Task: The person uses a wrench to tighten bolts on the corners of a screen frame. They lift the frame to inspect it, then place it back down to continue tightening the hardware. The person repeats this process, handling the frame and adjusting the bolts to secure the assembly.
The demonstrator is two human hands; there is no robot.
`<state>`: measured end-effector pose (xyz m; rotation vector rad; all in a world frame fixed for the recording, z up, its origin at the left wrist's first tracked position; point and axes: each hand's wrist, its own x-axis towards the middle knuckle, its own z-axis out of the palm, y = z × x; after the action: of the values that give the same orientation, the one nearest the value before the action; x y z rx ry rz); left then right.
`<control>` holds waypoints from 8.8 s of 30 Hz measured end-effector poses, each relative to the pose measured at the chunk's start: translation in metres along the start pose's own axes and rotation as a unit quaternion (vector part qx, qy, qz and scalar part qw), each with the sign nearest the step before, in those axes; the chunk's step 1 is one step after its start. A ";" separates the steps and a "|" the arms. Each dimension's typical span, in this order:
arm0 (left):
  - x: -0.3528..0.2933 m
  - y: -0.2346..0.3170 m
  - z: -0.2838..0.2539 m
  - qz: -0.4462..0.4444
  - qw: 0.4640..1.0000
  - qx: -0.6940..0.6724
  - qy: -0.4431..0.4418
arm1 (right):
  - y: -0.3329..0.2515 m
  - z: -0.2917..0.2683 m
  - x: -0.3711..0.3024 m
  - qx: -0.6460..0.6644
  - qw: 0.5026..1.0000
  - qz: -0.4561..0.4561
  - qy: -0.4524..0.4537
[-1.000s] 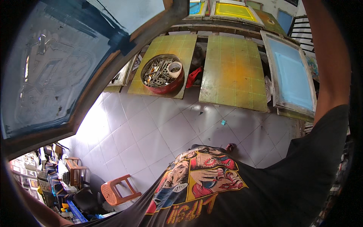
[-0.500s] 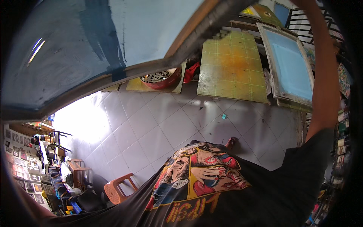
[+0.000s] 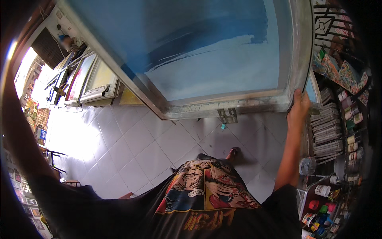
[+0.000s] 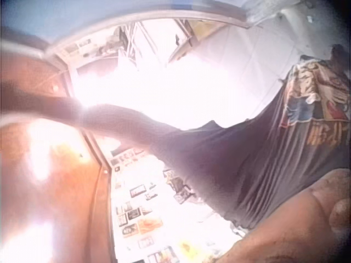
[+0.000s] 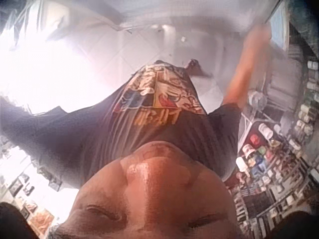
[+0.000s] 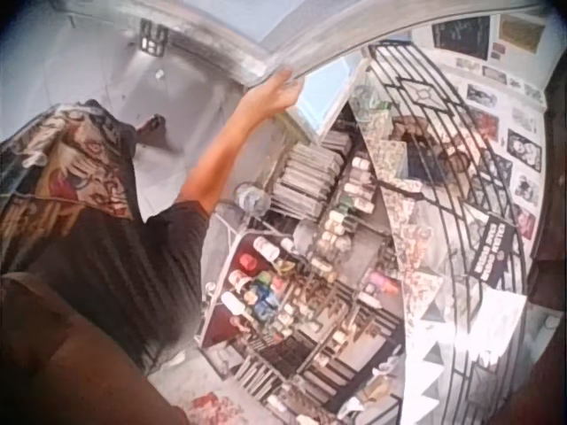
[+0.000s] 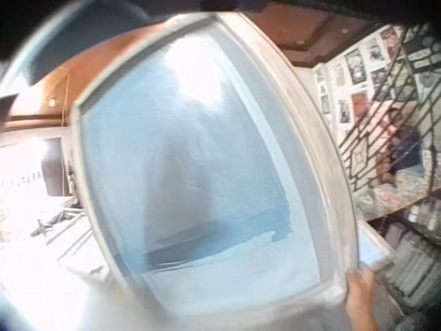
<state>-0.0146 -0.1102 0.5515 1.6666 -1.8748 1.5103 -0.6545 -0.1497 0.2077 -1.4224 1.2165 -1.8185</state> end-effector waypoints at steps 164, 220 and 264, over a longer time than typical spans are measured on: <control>-0.201 0.597 0.133 0.065 0.748 -0.627 -0.206 | 0.150 0.047 -0.112 -0.282 0.908 0.067 -0.302; -0.194 0.605 0.149 0.113 0.670 -0.692 -0.244 | 0.133 0.087 -0.144 -0.407 0.882 0.116 -0.208; -0.208 0.598 0.155 -0.088 0.725 -0.658 -0.181 | 0.132 0.074 -0.125 -0.327 0.898 0.151 -0.252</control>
<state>-0.3715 -0.2022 0.0142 1.2495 -1.9632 -0.4056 -0.5621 -0.1311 0.0358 -1.7696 1.7091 -0.7625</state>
